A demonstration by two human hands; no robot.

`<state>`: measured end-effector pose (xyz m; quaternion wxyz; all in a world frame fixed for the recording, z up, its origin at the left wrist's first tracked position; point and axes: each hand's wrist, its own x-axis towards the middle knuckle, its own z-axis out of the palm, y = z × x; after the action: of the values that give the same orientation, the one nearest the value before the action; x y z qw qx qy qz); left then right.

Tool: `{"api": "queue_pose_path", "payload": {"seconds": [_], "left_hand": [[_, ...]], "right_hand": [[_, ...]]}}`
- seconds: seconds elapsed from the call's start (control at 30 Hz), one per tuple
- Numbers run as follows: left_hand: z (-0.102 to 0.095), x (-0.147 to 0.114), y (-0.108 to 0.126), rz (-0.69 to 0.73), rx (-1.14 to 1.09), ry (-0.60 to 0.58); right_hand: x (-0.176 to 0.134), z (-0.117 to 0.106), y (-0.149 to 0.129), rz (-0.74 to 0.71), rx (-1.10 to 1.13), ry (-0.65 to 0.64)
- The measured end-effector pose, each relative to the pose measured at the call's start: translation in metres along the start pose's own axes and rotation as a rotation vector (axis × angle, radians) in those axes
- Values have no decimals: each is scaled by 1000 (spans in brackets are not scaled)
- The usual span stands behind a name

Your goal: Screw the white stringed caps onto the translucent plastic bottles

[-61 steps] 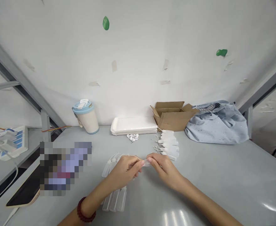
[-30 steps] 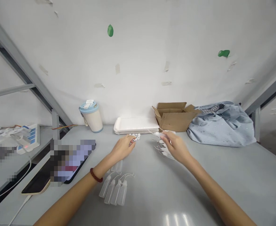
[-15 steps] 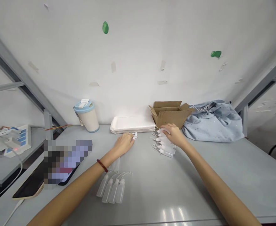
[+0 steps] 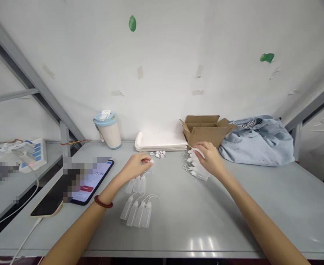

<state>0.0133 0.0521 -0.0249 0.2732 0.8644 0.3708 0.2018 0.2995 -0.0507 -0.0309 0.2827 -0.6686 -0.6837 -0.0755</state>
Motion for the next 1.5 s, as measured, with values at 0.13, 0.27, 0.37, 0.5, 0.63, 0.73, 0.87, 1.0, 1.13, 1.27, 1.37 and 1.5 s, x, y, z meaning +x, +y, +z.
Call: {"api": "queue_pose_path", "payload": {"seconds": [0.13,0.27,0.37,0.5,0.63,0.73,0.87,1.0,1.13,1.27,1.37,1.5], "left_hand": [[-3,-12,-8,-48,-109,61],[-2,-16,-8,-77,-220,75],[-1,-18,-4,-103,-296,66],[1,-22,2,-113,-378,47],[5,-24,7,-110,-435,25],[8,-25,7,-112,-452,8],[12,-25,6,-116,-454,-26],[14,-28,8,-117,-453,-59],[16,-31,12,-111,-456,-110],[16,-33,20,-97,-463,-162],[7,-37,31,-72,-462,-194],[-6,-59,56,59,-337,-333]], "right_hand": [[-21,-2,-74,-189,134,-135],[-51,-2,-136,-430,393,-582],[-63,4,-150,-475,360,-678],[-62,12,-147,-487,310,-698],[-61,13,-145,-518,256,-715],[-63,12,-144,-524,248,-714],[-69,9,-141,-505,238,-702],[-73,6,-134,-463,242,-673],[-70,3,-123,-406,237,-588],[-63,2,-114,-351,235,-489],[-60,3,-109,-321,261,-428],[-59,2,-99,-213,344,-371]]}}
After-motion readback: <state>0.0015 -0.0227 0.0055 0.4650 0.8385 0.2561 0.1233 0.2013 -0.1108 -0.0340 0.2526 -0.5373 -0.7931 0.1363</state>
